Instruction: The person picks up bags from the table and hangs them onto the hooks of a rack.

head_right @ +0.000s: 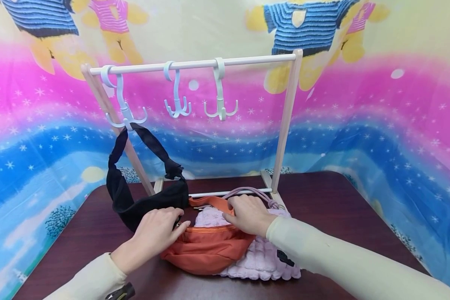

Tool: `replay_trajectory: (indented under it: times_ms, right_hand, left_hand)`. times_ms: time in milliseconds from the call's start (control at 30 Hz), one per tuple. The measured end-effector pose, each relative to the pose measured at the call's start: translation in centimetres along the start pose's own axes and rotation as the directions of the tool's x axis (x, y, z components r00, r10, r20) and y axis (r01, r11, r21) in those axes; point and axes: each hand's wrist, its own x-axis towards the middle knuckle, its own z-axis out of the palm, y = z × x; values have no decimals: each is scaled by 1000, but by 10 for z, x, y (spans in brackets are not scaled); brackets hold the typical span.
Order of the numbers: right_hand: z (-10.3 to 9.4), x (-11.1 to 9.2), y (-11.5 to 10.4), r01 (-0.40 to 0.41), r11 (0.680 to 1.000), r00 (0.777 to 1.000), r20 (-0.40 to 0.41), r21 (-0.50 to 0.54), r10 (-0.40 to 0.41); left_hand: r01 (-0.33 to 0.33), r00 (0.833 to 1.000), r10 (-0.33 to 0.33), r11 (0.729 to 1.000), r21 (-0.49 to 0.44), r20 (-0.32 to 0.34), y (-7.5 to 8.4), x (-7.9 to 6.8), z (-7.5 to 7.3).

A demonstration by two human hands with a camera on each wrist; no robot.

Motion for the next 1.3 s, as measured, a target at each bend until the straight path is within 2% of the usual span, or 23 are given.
replay_trajectory:
  times_ms: [267,567,1033,1300]
  right_hand:
    - [-1,0,1,-13,1000,1000,14,-3,14]
    - [-1,0,4,-17,1000,1000,15,-1,17]
    - [0,0,3,-28,1000,1000,13,-12,28]
    - [-1,4,6,-52,999,998,24,-11,52]
  left_hand:
    - [14,998,-14,1000,-6,64,-1,5,4]
    - [46,987,-38,998,-52,154,-4,11,8]
    - [96,984,-85,993,-62,157,-17,11,10]
    - [131,975,-119,990,-51,190,-24,15,12]
